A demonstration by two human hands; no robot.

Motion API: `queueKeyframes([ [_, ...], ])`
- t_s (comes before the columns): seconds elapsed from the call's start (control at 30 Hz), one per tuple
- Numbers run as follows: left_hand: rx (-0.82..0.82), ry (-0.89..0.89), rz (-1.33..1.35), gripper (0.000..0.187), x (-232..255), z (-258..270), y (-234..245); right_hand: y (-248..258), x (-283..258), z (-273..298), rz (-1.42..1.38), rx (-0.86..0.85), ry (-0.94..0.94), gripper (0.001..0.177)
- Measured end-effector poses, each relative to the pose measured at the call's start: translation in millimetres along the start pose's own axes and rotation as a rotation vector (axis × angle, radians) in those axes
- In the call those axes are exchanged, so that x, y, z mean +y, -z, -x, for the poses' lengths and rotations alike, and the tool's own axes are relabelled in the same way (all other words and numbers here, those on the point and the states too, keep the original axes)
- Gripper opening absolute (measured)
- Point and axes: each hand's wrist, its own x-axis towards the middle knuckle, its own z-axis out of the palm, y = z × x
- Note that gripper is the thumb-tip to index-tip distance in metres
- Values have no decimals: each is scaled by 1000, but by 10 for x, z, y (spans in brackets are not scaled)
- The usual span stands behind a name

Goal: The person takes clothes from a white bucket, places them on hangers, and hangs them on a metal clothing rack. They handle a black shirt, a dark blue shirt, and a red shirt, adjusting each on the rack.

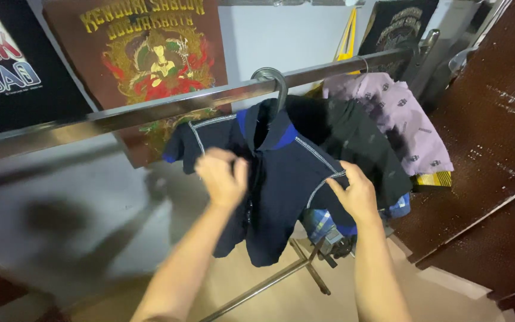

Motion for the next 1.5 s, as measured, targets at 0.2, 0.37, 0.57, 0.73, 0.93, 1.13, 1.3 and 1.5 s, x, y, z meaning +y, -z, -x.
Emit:
queueKeyframes([
  [0.2, -1011, 427, 651, 48, 1103, 907, 12, 179, -225, -24, 20, -159, 109, 38],
  [0.37, -1394, 1324, 700, 101, 1485, 1322, -187, 138, -280, -4, -174, -292, -105, 47],
  [0.57, -724, 1703, 1044, 58, 1476, 2075, -737, 369, -568, 62, -66, -468, -325, 72],
  [0.73, -659, 1720, 1056, 57, 1524, 2158, -704, 183, -267, 288, -90, -367, -433, 34],
  [0.93, -660, 1694, 930, 61, 1843, 1999, -509, 46, -49, 616, -51, -216, -445, 17],
  [1.13, -739, 1516, 539, 54, 1794, 2485, -872, 267, -183, 738, 31, -166, -419, 30],
  [1.3, -750, 1560, 728, 47, 2053, 2019, -371, 425, -280, 766, -105, -209, -402, 18],
  [1.5, -1086, 1598, 171, 48, 2030, 2551, -620, 484, -86, 899, -39, -154, -436, 16],
])
